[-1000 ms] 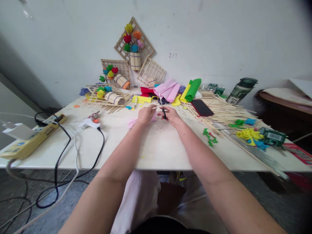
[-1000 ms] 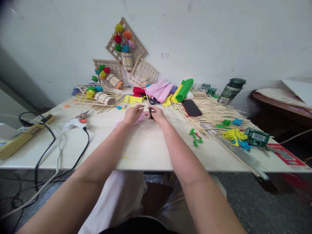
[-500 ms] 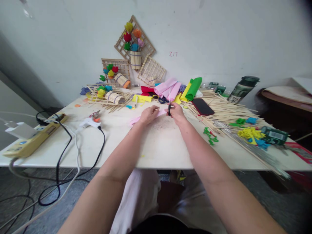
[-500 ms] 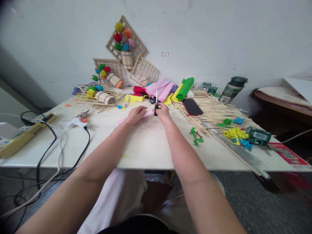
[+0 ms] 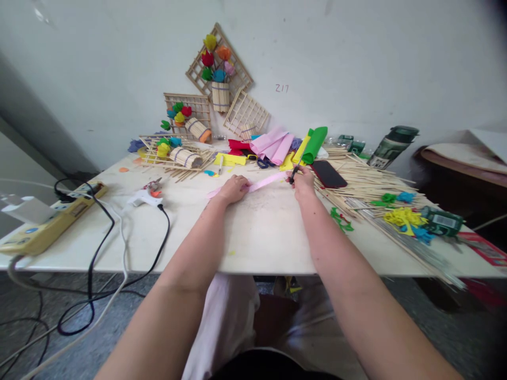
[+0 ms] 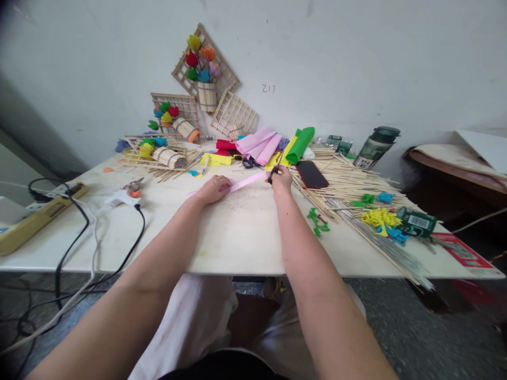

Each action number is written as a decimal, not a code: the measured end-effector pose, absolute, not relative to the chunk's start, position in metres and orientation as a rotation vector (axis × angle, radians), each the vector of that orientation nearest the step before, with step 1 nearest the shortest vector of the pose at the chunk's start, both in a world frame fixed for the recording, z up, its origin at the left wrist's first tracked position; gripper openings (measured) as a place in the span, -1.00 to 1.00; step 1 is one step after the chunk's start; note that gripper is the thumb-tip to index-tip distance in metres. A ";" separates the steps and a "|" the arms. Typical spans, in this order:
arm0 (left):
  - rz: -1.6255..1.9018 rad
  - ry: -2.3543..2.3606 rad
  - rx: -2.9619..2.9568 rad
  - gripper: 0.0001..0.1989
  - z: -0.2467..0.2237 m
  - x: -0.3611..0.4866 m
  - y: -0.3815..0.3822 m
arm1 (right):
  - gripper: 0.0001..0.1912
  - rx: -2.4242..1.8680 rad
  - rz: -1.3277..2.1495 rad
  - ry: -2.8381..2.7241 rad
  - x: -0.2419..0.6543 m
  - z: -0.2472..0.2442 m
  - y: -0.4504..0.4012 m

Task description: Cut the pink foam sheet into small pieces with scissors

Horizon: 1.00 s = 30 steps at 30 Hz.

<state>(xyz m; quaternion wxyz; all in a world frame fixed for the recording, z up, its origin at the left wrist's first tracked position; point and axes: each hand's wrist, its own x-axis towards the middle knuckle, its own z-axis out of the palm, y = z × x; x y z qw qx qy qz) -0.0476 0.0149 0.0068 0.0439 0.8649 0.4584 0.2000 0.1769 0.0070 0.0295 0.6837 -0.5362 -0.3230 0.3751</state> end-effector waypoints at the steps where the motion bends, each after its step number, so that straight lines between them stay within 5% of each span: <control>1: 0.603 1.418 2.635 -0.70 0.007 -0.050 0.015 | -0.68 -1.190 0.832 -0.713 0.177 0.030 0.007; 7: 0.860 1.518 2.501 -0.76 0.016 -0.044 0.010 | -0.72 -1.101 0.828 -0.656 0.183 0.029 0.009; 13: 0.965 1.423 1.940 -0.42 0.022 -0.018 -0.007 | -0.71 -0.956 0.939 -0.597 0.179 0.033 0.005; 23: 1.151 0.898 1.000 -0.22 0.020 -0.002 -0.003 | -0.64 -0.915 1.020 -0.728 0.164 0.040 -0.002; 30: 1.243 0.974 1.032 -0.42 0.025 -0.012 -0.003 | -0.65 -0.956 0.994 -0.813 0.164 0.041 -0.002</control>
